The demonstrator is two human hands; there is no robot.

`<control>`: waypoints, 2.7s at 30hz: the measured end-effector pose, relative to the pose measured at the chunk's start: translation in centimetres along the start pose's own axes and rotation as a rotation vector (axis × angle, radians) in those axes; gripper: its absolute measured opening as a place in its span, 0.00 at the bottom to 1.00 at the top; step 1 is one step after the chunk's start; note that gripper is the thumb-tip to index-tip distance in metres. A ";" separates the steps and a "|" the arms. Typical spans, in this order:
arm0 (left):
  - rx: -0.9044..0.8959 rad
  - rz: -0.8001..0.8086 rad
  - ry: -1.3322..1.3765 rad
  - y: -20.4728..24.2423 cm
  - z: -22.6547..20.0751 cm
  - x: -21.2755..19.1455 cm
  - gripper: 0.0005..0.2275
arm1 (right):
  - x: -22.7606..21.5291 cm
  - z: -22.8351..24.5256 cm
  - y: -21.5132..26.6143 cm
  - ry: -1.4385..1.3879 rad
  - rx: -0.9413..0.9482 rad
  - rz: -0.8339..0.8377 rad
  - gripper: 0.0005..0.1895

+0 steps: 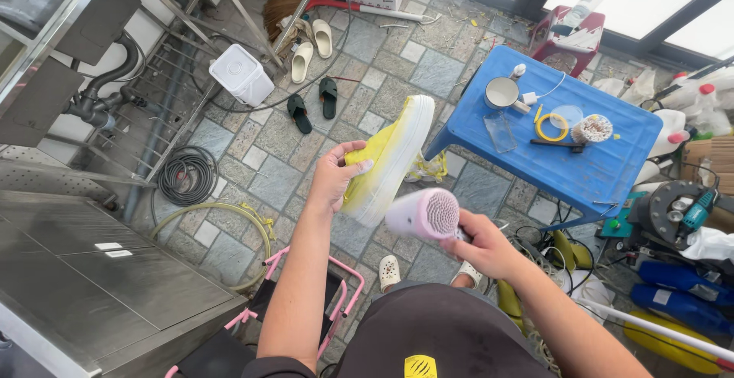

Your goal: The person holds a yellow sneaker and uses a pink hairdryer to dry it. They then use a silver airbrush to apply a coating to the shoe's upper and sole. The person alternates between airbrushing and drying the shoe with the hairdryer throughout the clip.

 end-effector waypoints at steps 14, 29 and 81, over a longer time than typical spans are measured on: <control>0.000 -0.043 -0.043 1.3 -0.1 1.0 0.19 | -4.3 0.1 0.1 0.402 -0.202 -0.387 0.19; 0.041 -0.079 0.074 0.3 1.3 1.8 0.10 | -6.2 -0.5 0.6 0.496 -0.182 -0.306 0.27; -0.179 -0.205 0.504 -1.9 4.1 2.8 0.23 | -5.3 -0.8 1.3 0.064 -0.137 -0.138 0.17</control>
Point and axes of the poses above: each hand's wrist, its own y-axis away from the middle knuckle, its own x-axis out of the palm, z = x × y, the point moved 4 cm from there along -y, towards the middle knuckle, and after that the axes turned 7 degrees about -x, right-handed, at the moved point
